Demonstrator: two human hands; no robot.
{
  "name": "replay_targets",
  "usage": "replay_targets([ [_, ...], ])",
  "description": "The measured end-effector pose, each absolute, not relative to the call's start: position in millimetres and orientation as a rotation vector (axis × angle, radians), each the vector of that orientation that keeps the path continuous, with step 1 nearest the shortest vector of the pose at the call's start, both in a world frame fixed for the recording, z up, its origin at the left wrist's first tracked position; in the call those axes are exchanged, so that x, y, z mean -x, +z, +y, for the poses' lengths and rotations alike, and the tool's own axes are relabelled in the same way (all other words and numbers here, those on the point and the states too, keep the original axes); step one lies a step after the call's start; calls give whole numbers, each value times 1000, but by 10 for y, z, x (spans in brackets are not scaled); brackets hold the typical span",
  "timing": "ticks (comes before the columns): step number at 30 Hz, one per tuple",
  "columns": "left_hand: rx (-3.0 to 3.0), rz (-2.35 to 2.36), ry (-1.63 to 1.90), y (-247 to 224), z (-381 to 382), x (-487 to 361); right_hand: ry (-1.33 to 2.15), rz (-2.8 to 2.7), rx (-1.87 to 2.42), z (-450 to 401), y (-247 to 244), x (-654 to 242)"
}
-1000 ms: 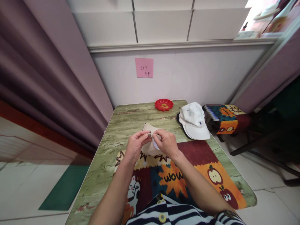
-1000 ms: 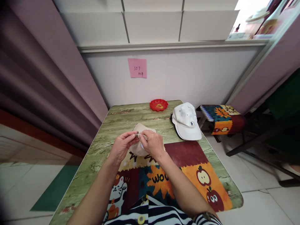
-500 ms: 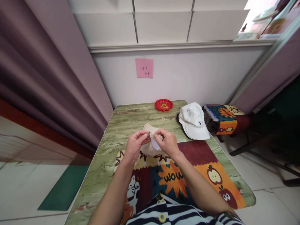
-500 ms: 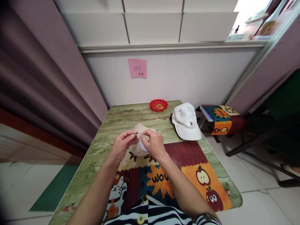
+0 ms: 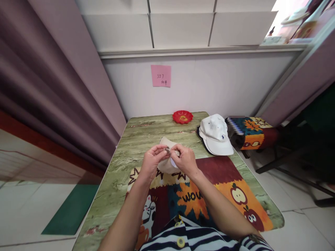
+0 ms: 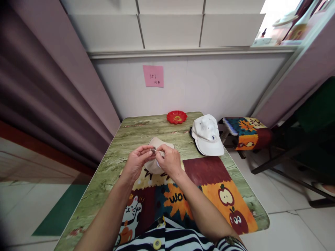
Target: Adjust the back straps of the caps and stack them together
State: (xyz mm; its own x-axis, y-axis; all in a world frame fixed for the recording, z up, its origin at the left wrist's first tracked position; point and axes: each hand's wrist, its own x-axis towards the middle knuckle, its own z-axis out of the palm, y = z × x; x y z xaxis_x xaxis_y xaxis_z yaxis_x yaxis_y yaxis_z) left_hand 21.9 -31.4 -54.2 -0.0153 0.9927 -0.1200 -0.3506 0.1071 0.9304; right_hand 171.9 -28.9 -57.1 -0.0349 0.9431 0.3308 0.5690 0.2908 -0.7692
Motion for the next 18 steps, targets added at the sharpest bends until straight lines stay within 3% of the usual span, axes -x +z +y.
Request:
replay_targets([
  [7,-772,1041,1311,-589,-263,-185,616,-1760,1238,-247,-658,-1797],
  [18,-784,1101,1348,-605,-245,-176,164,-1975,1172,-194,-819,-1795],
])
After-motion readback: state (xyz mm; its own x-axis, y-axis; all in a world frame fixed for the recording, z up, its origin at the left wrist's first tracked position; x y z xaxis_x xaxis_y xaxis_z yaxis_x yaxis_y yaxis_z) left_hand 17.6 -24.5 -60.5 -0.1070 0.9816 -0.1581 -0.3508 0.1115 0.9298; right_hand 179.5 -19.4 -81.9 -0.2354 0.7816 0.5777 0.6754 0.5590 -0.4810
